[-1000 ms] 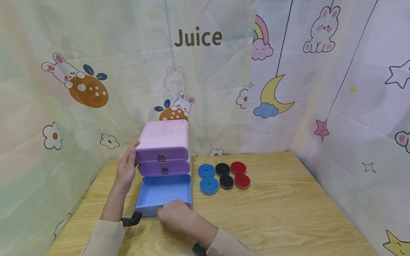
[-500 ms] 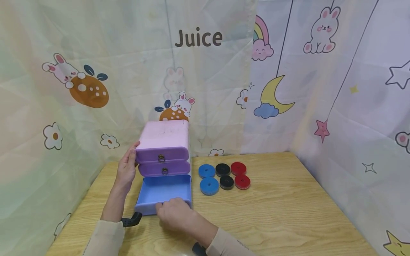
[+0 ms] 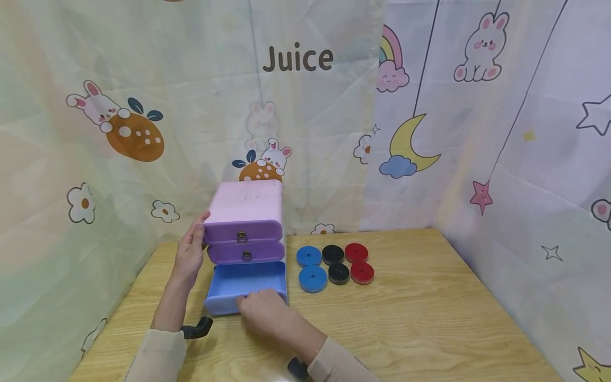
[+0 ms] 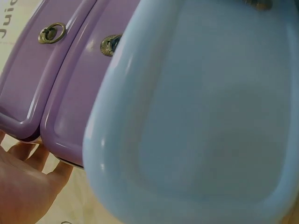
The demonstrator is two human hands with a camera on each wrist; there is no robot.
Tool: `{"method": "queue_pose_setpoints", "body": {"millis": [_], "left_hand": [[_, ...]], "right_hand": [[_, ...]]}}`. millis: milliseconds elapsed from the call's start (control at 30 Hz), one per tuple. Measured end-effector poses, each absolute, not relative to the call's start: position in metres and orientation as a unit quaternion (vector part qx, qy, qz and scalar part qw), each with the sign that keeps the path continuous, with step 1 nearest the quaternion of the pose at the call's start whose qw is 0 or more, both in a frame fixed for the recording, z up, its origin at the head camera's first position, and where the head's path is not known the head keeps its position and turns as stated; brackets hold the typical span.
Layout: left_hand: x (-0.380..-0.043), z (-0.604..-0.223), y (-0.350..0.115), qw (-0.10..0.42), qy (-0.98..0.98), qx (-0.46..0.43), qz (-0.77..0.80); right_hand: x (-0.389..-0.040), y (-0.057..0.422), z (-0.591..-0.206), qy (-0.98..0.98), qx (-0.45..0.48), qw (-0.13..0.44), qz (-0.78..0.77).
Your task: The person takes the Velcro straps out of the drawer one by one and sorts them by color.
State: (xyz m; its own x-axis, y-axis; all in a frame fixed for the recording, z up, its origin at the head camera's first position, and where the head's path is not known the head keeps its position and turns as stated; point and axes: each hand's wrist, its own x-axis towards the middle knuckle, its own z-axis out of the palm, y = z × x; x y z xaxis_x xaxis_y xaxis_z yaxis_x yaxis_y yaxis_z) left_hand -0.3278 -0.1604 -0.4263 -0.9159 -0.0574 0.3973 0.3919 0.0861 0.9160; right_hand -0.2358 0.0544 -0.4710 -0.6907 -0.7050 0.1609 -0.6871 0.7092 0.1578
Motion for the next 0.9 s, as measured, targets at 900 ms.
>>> {"method": "queue_pose_setpoints", "body": {"millis": [900], "left_hand": [[-0.326,-0.426,-0.16,0.158,-0.715,-0.113,-0.672]], "right_hand": [[-0.274,0.066,-0.471,-0.915,0.373,0.059,0.145]]}}
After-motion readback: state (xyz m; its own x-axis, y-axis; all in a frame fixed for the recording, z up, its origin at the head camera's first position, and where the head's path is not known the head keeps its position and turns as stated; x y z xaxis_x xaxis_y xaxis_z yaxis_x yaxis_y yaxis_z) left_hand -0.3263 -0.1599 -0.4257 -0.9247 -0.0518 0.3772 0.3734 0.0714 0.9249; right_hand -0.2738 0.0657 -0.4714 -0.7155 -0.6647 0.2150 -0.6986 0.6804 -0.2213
